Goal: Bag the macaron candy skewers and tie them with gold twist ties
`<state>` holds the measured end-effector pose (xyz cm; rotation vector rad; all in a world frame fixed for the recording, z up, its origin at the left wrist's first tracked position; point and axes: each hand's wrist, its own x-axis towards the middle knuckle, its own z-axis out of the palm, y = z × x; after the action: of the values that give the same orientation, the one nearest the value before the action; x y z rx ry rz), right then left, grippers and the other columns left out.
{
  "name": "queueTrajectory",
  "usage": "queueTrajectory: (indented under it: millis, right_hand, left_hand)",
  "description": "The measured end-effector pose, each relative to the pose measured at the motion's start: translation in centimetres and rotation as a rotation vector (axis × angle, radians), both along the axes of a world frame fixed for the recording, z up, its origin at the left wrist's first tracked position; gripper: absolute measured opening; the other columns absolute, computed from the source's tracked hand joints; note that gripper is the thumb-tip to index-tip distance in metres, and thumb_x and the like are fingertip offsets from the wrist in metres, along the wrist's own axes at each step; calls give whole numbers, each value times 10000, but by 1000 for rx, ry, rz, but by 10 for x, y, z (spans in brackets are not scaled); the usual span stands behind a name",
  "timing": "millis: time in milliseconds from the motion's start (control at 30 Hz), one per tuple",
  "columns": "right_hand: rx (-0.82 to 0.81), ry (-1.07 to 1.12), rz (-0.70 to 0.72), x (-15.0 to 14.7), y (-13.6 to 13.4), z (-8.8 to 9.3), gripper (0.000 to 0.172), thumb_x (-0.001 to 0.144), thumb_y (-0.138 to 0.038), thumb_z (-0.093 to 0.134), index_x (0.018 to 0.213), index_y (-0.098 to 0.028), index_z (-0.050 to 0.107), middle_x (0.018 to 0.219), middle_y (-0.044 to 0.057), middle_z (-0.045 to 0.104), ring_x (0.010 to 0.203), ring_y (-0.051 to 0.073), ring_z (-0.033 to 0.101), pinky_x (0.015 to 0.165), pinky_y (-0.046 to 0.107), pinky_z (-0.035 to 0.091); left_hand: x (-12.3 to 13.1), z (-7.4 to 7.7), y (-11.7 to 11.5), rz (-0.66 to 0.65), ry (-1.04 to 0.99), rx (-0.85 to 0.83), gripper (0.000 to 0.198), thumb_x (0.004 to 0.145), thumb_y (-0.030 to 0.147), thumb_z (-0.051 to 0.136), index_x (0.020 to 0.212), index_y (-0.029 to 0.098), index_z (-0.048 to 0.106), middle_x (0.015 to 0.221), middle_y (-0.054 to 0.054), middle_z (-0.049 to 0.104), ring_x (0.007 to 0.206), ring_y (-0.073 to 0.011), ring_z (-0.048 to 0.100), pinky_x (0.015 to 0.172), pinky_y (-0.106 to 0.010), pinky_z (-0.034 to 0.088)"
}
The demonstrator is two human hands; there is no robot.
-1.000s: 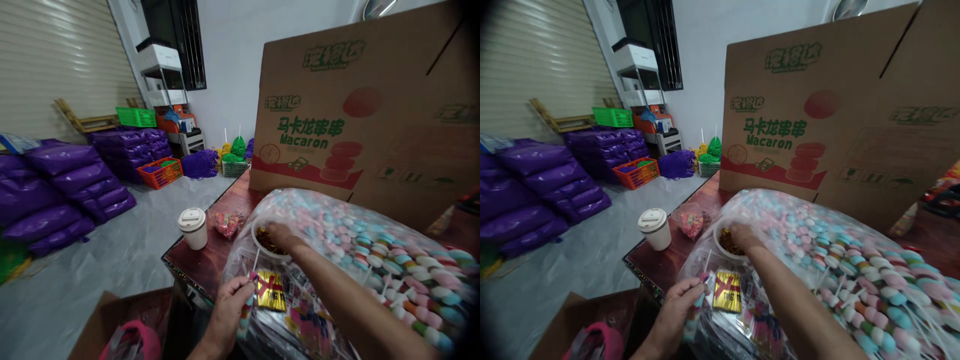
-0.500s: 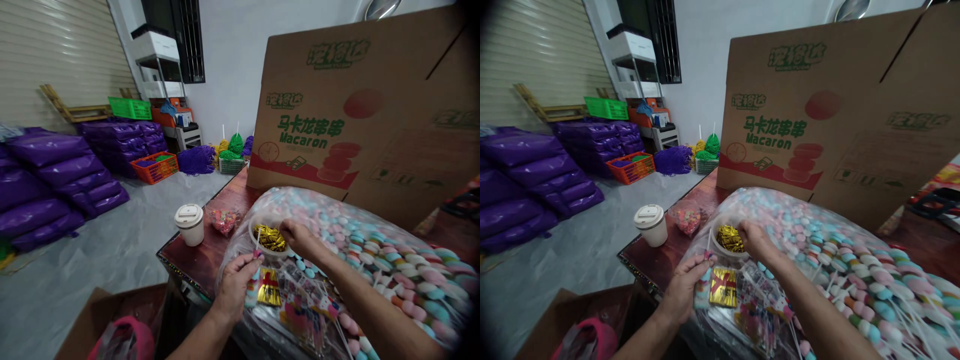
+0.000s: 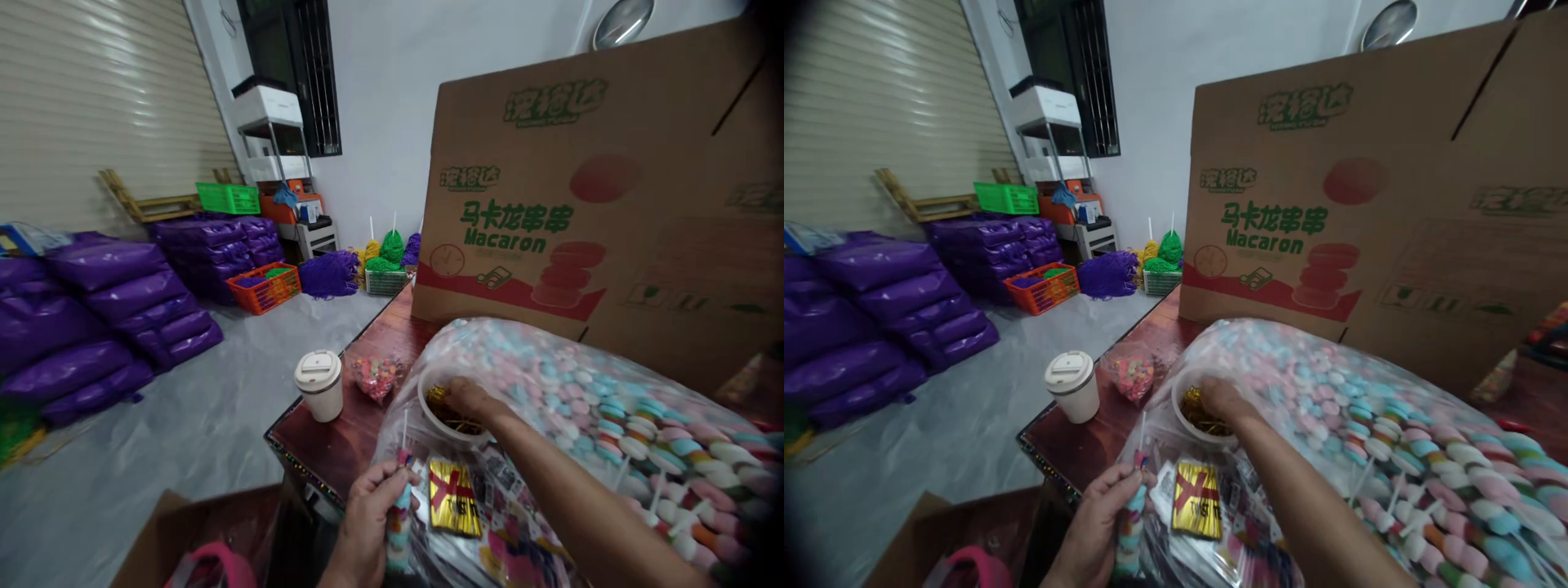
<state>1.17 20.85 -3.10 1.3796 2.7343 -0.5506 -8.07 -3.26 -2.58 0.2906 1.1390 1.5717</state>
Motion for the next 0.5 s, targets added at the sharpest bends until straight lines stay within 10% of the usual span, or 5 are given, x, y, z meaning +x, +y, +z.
queueTrajectory:
  millis: [267,500]
  right_hand:
    - [-263,96,-133,31,6,12,306,878,-342,522,1108,-142,544,1071,60,573,885,179,583,736,358,509]
    - [-318,392,-100,48,-47,31,202,891,-278,420,888,-144,571,586,-34,514,398,64,449,376,182,370]
  left_hand:
    - [17,6,26,-38,-118,9,306,536,351,778,691,112,666,569,-12,607,486,-95,524,521,-213,404]
    - [24,31,58,8,-66,97,333,547,271,770,850,155,700,630,15,611,524,-74,520,529,-187,399]
